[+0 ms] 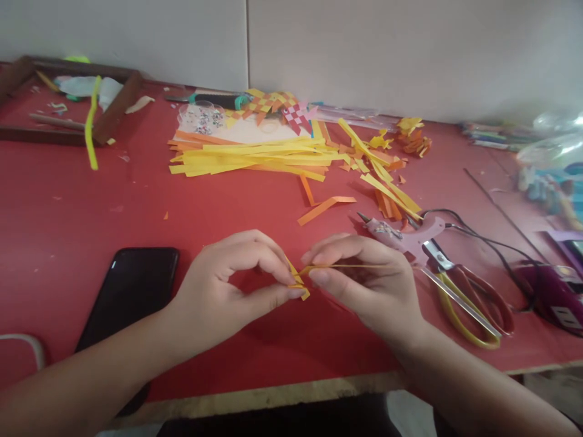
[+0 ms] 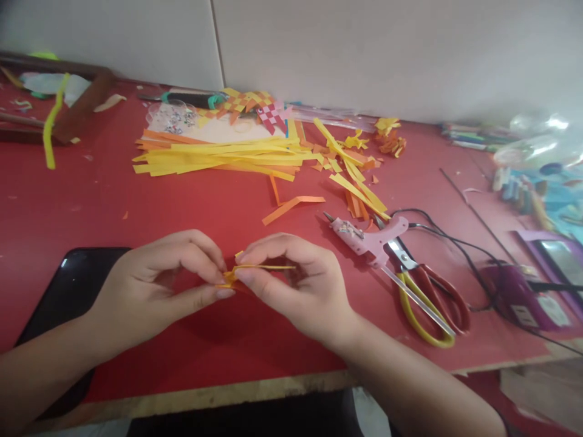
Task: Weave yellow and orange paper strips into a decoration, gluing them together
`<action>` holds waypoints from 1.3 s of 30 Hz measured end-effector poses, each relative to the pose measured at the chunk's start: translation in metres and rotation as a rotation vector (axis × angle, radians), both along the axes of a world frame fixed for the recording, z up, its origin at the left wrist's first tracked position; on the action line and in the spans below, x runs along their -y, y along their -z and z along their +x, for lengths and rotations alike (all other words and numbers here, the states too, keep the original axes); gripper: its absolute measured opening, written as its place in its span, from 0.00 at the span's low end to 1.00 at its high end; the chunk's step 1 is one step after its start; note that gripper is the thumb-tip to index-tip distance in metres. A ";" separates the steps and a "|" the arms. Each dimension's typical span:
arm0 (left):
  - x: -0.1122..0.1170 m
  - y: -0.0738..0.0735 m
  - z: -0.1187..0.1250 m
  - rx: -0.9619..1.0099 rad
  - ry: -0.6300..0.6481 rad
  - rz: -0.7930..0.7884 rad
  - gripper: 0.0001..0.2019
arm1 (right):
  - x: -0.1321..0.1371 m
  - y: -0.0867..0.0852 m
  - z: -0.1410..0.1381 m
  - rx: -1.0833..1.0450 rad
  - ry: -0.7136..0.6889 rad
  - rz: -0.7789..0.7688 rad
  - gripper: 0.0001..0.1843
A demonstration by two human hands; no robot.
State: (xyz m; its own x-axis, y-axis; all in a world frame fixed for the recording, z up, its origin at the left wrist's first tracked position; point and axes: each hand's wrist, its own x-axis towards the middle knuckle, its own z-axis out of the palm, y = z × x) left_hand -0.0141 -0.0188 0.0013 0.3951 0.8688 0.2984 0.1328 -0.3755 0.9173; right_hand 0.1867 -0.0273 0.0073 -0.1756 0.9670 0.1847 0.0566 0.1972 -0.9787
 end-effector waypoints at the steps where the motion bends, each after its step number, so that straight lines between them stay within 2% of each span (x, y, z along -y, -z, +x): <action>1: 0.000 0.000 0.000 -0.006 -0.011 0.023 0.06 | 0.001 -0.002 0.001 0.025 -0.027 0.022 0.07; 12: 0.004 0.002 -0.004 -0.035 -0.032 0.083 0.07 | 0.002 -0.008 0.012 0.182 -0.196 0.199 0.11; 27: 0.004 -0.002 -0.003 -0.031 -0.001 0.137 0.07 | 0.000 -0.005 0.010 0.178 -0.247 0.342 0.14; 34: 0.003 -0.002 -0.003 -0.014 0.011 0.159 0.07 | 0.001 -0.002 0.011 0.154 -0.263 0.304 0.13; 39: 0.005 -0.001 -0.003 0.015 0.010 0.062 0.08 | 0.000 -0.006 0.010 0.158 -0.225 0.192 0.09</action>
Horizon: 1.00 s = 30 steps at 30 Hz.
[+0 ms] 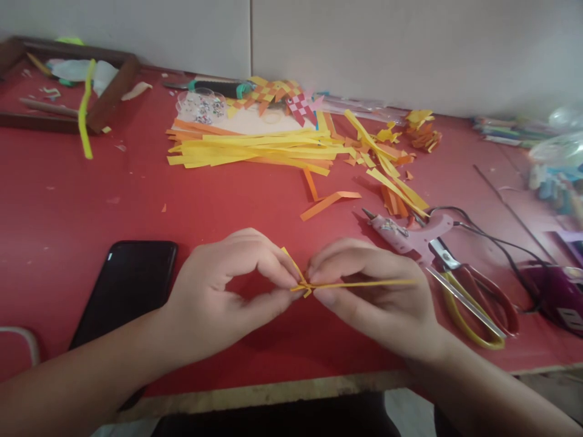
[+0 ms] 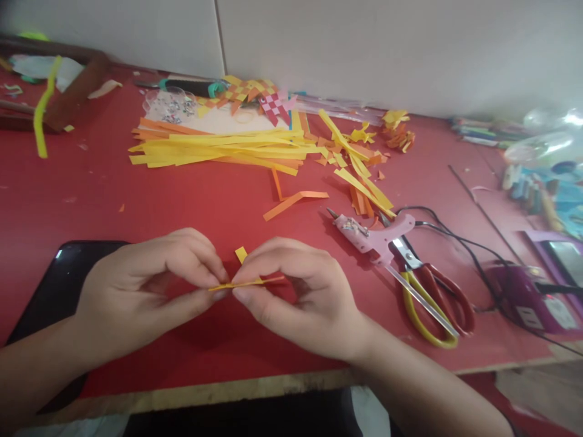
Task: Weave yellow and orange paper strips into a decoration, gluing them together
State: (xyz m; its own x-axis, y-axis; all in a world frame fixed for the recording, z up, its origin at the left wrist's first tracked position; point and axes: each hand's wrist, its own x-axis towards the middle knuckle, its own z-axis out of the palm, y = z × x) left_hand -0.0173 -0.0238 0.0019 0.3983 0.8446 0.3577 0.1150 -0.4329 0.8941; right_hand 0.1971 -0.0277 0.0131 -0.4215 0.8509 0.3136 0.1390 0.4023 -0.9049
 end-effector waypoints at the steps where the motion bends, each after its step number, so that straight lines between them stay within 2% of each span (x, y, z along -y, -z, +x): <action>1: 0.001 0.000 0.000 0.011 0.000 -0.052 0.08 | 0.000 -0.001 -0.001 -0.012 0.018 -0.056 0.08; 4: 0.002 0.000 0.001 0.045 -0.007 -0.266 0.08 | 0.000 -0.003 -0.002 -0.059 0.034 -0.253 0.02; 6: 0.002 0.000 0.002 0.072 -0.009 -0.400 0.09 | 0.000 -0.002 -0.003 -0.074 0.026 -0.354 0.03; 12: 0.000 -0.001 0.003 0.173 0.050 -0.634 0.11 | 0.001 0.000 -0.003 -0.074 0.037 -0.448 0.06; 17: -0.001 -0.001 0.004 0.226 0.060 -0.667 0.10 | 0.002 -0.001 -0.003 -0.064 0.005 -0.432 0.03; 25: -0.003 0.001 0.009 0.278 -0.013 -0.686 0.09 | 0.005 0.002 -0.008 0.018 0.184 -0.407 0.06; 30: -0.003 0.004 0.009 0.230 -0.052 -0.748 0.11 | 0.002 0.001 -0.011 0.054 0.203 -0.380 0.06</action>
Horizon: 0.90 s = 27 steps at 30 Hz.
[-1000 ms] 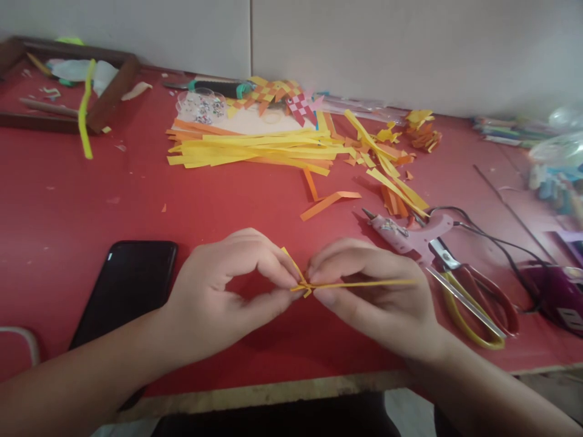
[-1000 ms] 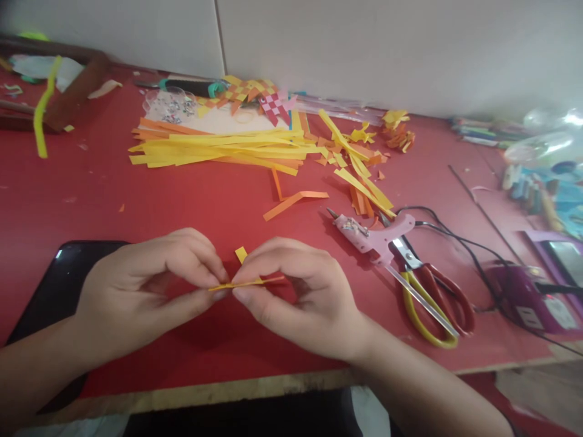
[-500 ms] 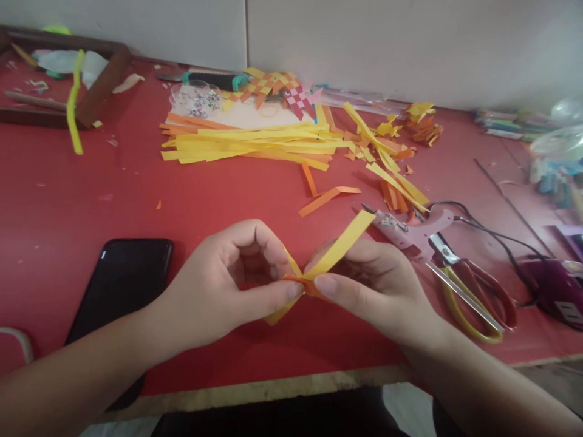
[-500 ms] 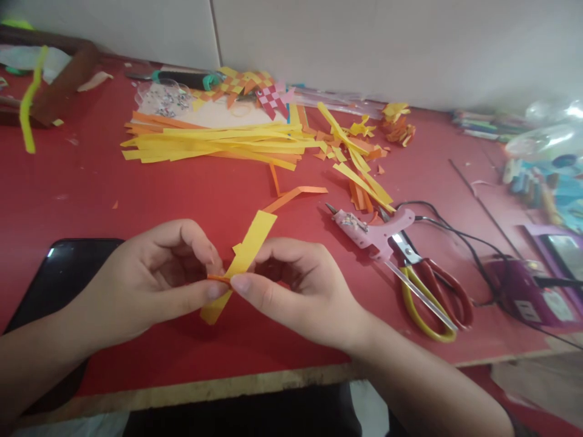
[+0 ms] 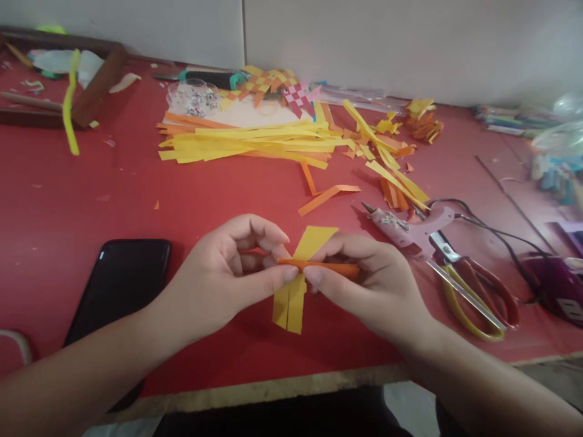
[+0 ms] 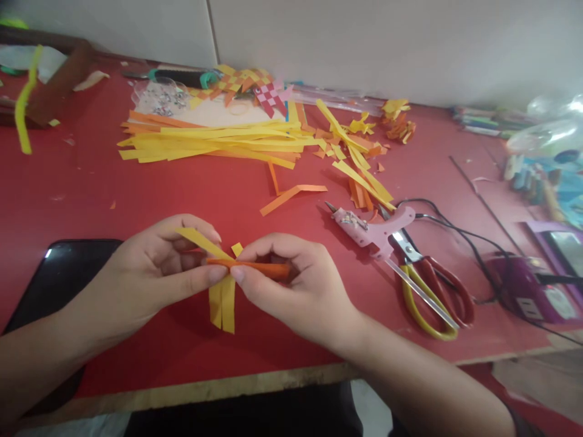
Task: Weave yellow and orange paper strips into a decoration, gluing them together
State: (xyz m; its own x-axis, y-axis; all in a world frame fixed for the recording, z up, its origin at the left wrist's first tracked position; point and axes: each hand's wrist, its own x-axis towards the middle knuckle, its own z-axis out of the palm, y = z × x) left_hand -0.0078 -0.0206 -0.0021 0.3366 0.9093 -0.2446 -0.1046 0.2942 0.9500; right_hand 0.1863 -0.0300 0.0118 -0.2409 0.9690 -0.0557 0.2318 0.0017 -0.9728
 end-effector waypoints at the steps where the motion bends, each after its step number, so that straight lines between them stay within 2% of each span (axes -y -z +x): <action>1: 0.000 0.000 0.000 -0.011 -0.013 -0.008 0.11 | -0.001 -0.001 -0.001 0.020 -0.005 0.006 0.06; 6: -0.003 0.000 0.002 -0.023 -0.076 -0.040 0.12 | 0.000 -0.001 -0.004 0.043 -0.011 -0.035 0.09; 11: -0.004 0.002 0.001 0.006 -0.063 -0.103 0.12 | 0.002 0.002 -0.004 0.037 -0.002 -0.108 0.09; 20: -0.004 0.004 0.002 -0.005 -0.086 -0.102 0.13 | 0.001 0.005 -0.003 0.050 0.020 -0.082 0.07; 27: -0.003 0.004 0.001 0.024 -0.094 -0.087 0.13 | 0.001 0.008 0.000 0.041 0.031 -0.089 0.09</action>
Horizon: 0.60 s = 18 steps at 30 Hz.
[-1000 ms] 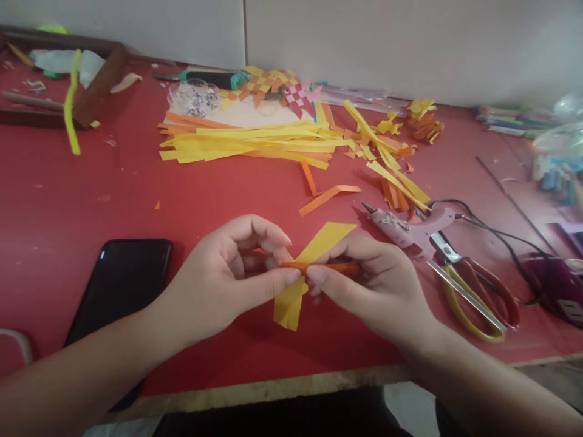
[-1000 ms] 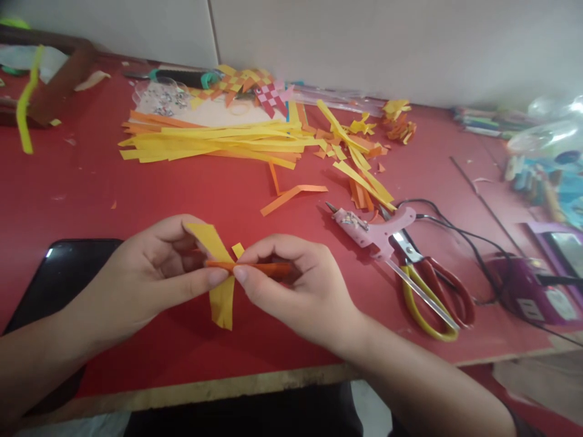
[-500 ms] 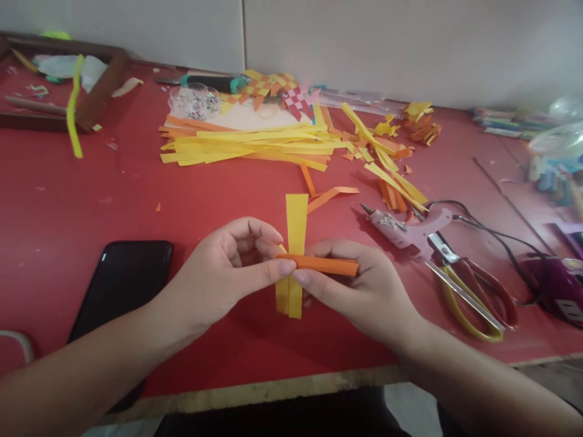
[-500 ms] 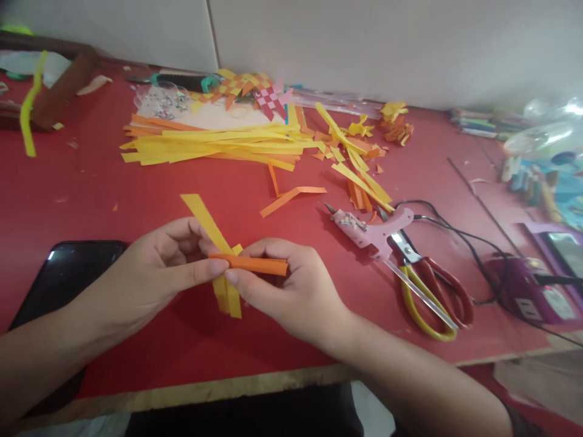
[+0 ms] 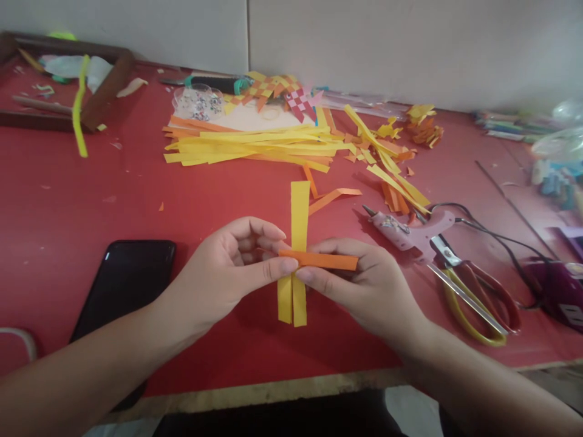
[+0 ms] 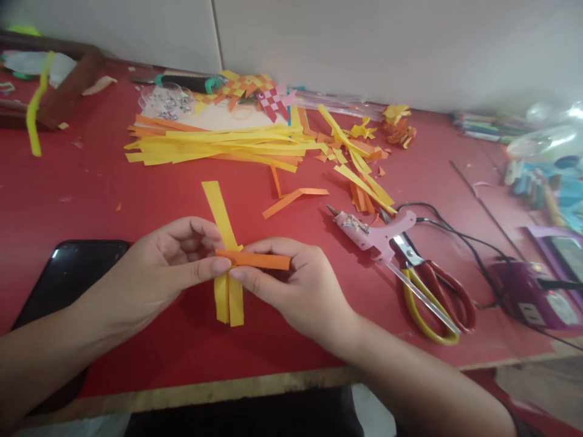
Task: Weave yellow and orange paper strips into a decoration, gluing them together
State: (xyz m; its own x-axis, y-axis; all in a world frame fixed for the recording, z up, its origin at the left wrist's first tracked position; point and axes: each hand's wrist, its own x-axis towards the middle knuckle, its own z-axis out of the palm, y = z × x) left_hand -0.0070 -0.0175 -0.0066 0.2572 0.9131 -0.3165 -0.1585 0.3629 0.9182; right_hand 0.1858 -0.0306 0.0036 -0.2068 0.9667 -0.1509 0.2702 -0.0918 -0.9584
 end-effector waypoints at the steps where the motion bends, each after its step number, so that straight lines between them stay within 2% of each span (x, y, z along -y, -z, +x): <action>1: 0.000 0.000 0.000 -0.001 -0.002 0.001 0.13 | 0.000 0.000 0.000 0.001 0.003 0.003 0.09; 11: -0.001 0.001 0.000 0.011 0.021 -0.062 0.13 | 0.000 -0.002 -0.002 -0.088 0.024 -0.055 0.09; 18: 0.000 0.000 0.000 -0.010 0.021 -0.082 0.14 | -0.003 -0.003 -0.003 -0.025 0.015 -0.052 0.09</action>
